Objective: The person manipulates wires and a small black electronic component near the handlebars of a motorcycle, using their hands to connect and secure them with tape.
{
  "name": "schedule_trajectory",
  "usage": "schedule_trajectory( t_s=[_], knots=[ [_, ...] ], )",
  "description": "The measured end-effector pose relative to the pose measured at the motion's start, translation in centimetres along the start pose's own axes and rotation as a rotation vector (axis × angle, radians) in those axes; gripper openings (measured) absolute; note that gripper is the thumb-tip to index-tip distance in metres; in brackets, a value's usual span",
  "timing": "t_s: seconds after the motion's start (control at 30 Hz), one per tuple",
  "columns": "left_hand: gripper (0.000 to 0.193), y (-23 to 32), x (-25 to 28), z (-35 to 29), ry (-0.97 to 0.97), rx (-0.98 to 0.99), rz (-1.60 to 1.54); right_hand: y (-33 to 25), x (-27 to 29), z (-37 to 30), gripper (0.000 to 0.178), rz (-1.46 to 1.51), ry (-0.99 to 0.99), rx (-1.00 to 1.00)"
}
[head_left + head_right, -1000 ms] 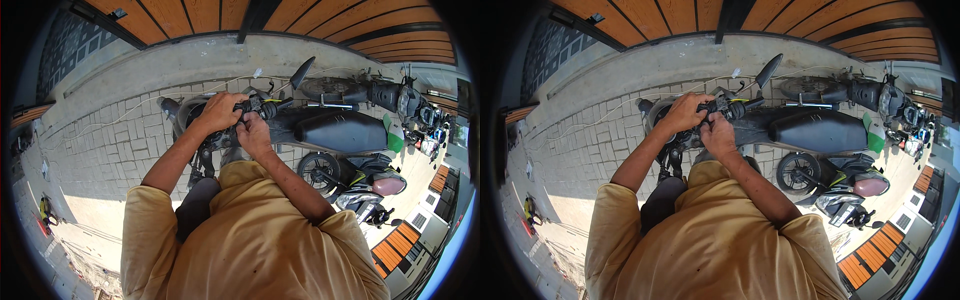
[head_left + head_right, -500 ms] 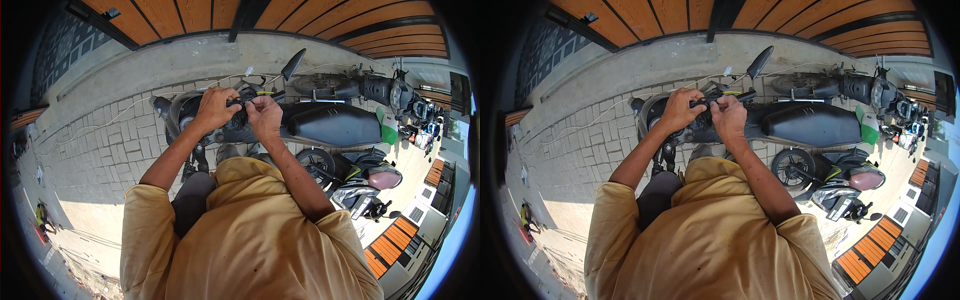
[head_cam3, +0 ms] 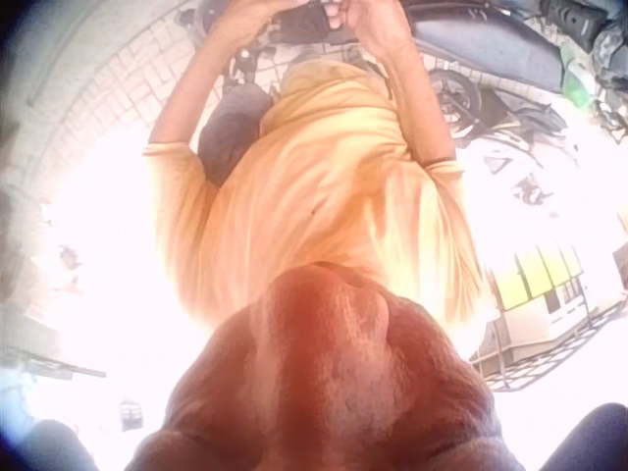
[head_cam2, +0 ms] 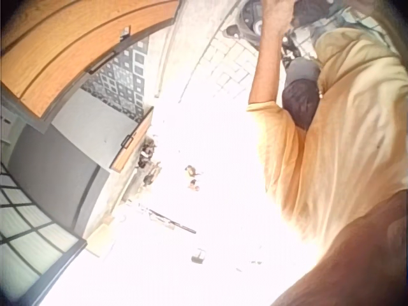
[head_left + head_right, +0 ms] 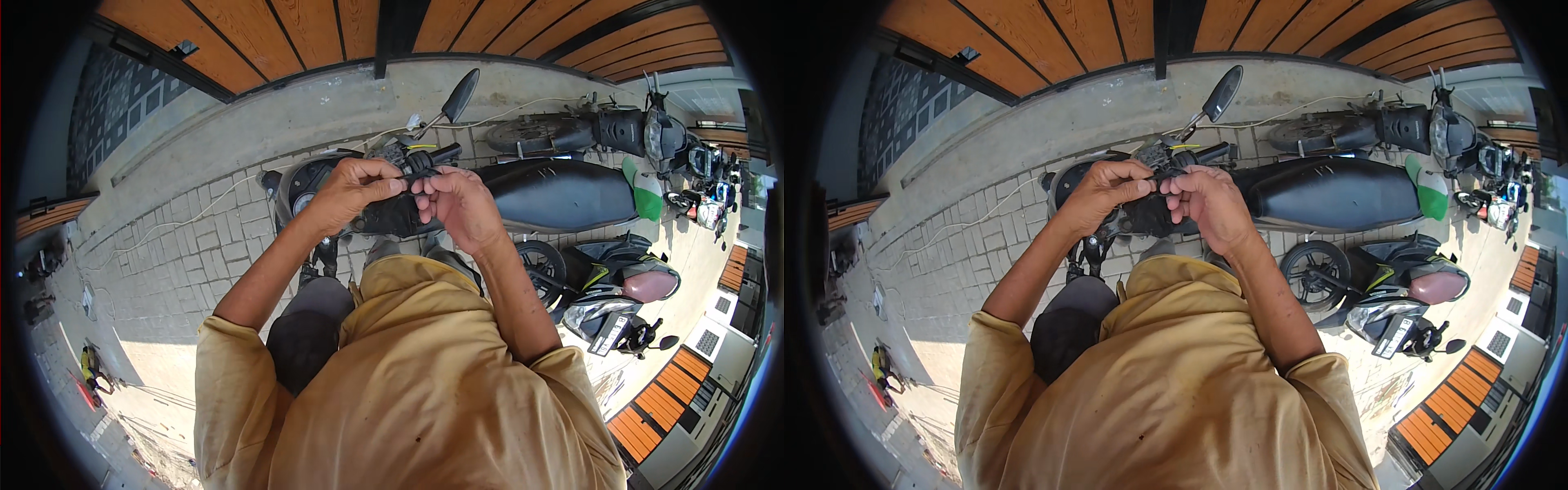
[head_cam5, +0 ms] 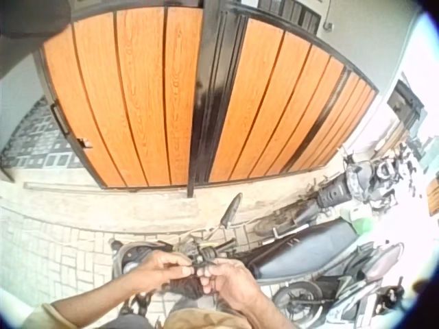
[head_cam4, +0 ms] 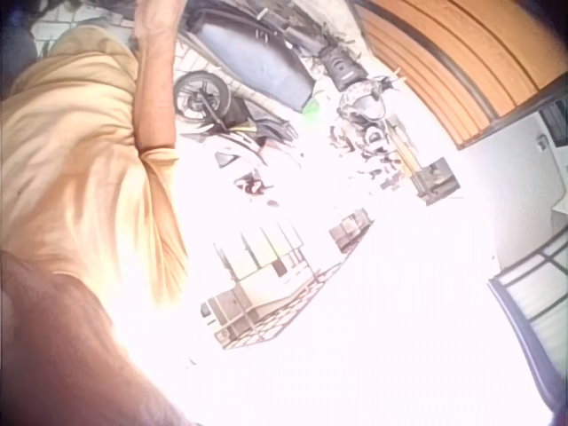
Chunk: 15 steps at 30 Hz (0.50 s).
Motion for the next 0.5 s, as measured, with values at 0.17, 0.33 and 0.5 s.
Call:
schedule_trajectory(
  t_s=[0.17, 0.33, 0.5],
  knots=[
    [0.019, 4.8, -4.2, -0.4, -0.118, -0.030, 0.042, -3.6, -1.7, -3.6, 0.015, -0.024, -0.085, 0.047],
    [0.022, 9.8, -6.7, -0.3, -0.047, -0.278, 0.351, -6.7, -1.5, -6.3, 0.018, -0.176, -0.038, 0.088],
    [0.022, 12.4, -8.6, -1.2, -0.057, -0.360, 0.335, -7.7, 0.6, -8.2, 0.020, -0.330, 0.016, 0.116]
  ],
)
Point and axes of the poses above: each hand's wrist, its own z-axis towards the middle knuckle, its own x-axis out of the back of the hand, y = z × x, the point moved 10 cm from there along z, towards the middle knuckle, and after that the axes turned 2 degrees about y, right-handed, at the moved point
